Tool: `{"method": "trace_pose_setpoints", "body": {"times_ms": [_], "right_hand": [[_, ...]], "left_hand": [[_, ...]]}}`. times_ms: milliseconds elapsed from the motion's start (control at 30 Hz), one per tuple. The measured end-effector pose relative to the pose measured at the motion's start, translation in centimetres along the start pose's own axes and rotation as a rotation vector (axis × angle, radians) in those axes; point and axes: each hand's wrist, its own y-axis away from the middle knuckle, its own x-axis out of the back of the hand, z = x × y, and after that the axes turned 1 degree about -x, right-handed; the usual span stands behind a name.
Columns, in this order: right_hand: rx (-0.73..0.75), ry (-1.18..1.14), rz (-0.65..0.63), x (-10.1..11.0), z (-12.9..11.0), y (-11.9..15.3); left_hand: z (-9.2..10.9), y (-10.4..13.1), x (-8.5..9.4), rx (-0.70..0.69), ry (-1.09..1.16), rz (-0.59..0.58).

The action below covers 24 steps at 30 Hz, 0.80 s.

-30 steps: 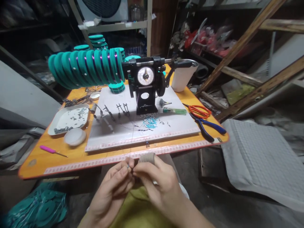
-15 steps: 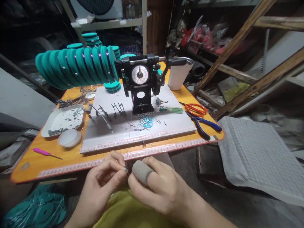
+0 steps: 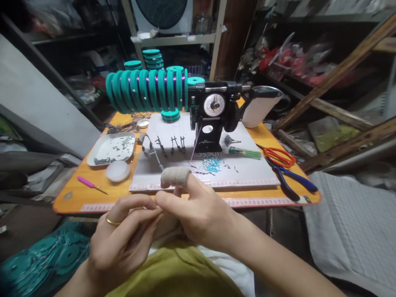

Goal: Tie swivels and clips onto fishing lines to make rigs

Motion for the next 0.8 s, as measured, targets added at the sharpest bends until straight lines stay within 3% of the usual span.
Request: {"method": "trace_pose_setpoints", "body": {"times_ms": [133, 233, 300, 367, 467, 567, 667, 800], "right_hand": [[0.066, 0.342, -0.108, 0.7, -1.2, -1.7], [0.057, 0.416, -0.117, 0.5, -1.6, -2.3], [0.078, 0.454, -0.104, 0.3, -1.4, -2.3], [0.160, 0.468, -0.049, 0.3, -0.9, -2.0], [0.385, 0.424, 0.066, 0.8, -0.3, -1.3], [0.559, 0.424, 0.012, 1.4, 0.0, -0.7], [0.517, 0.444, 0.021, 1.4, -0.1, -0.4], [0.475, 0.404, 0.038, 1.1, 0.1, -0.1]], "left_hand": [[-1.1, 0.0, 0.3, -0.105, -0.112, -0.022], [-1.7, 0.1, 0.2, -0.300, -0.196, -0.059], [-1.8, 0.1, 0.1, -0.334, -0.148, -0.083], [-1.7, 0.0, -0.1, -0.150, 0.062, -0.105], [-1.3, -0.3, -0.4, 0.470, 0.607, -0.178], [-1.1, -0.6, -0.9, 1.008, 1.217, -0.225], [-1.0, -0.4, -1.4, 1.260, 1.555, -0.253], [-0.9, 0.0, -1.8, 1.370, 1.618, -0.243]]}}
